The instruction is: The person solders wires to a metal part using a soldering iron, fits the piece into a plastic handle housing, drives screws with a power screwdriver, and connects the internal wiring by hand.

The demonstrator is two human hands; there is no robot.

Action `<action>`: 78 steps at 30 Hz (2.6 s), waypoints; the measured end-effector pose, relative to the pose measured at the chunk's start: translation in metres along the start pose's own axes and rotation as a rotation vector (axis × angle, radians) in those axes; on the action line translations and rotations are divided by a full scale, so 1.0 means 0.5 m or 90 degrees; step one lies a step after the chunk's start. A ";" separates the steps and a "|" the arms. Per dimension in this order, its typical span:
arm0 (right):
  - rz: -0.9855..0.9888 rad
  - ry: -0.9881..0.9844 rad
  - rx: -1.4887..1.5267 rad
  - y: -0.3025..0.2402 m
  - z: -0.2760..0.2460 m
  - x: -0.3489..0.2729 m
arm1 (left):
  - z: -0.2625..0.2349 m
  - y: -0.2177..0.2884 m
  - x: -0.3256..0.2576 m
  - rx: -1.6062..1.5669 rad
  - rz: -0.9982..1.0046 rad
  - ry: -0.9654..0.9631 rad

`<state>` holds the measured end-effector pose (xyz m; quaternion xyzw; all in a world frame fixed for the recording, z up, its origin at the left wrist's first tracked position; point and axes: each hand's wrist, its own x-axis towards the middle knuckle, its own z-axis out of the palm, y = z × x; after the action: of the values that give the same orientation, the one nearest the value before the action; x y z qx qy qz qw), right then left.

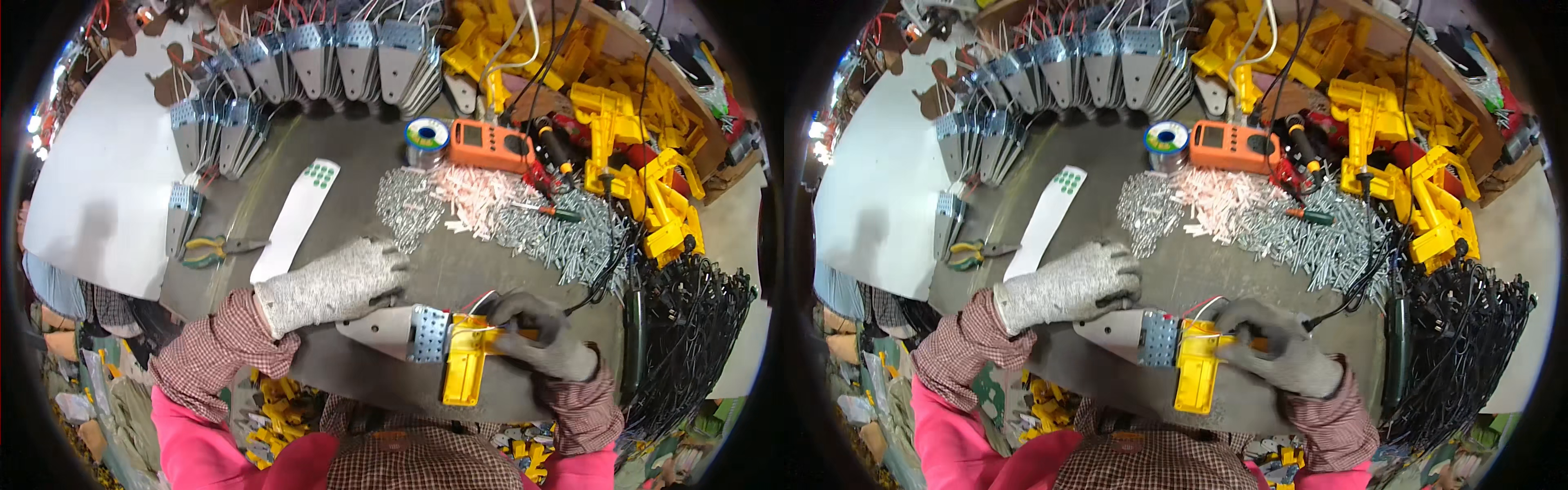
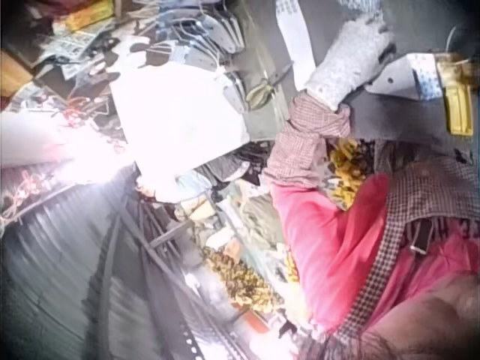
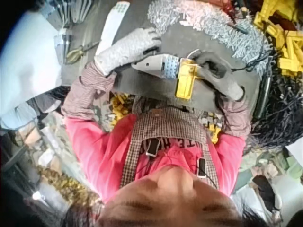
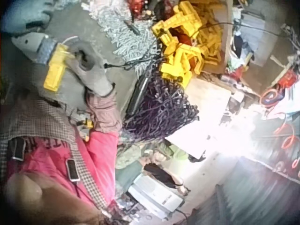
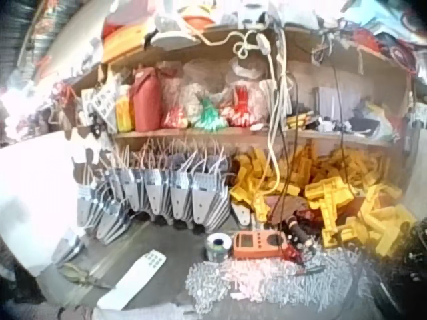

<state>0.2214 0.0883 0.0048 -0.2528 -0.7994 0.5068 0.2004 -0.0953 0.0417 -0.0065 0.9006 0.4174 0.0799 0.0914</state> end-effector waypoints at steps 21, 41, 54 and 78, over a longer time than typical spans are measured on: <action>0.039 0.574 0.235 0.023 -0.252 0.118 | 0.049 0.105 0.102 -0.797 -0.269 0.330; 0.212 0.422 0.308 0.142 -0.172 0.160 | 0.076 0.110 0.133 -0.780 -0.154 0.309; 0.204 0.398 0.348 0.145 -0.183 0.153 | 0.087 0.103 0.141 -0.687 -0.129 0.311; 0.173 0.365 0.372 0.089 -0.164 0.154 | 0.064 0.129 0.122 -0.432 -0.004 0.400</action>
<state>0.2169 0.2092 0.0023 -0.4192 -0.4935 0.6429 0.4091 -0.0019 0.0444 -0.0187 0.7507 0.3775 0.4808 0.2505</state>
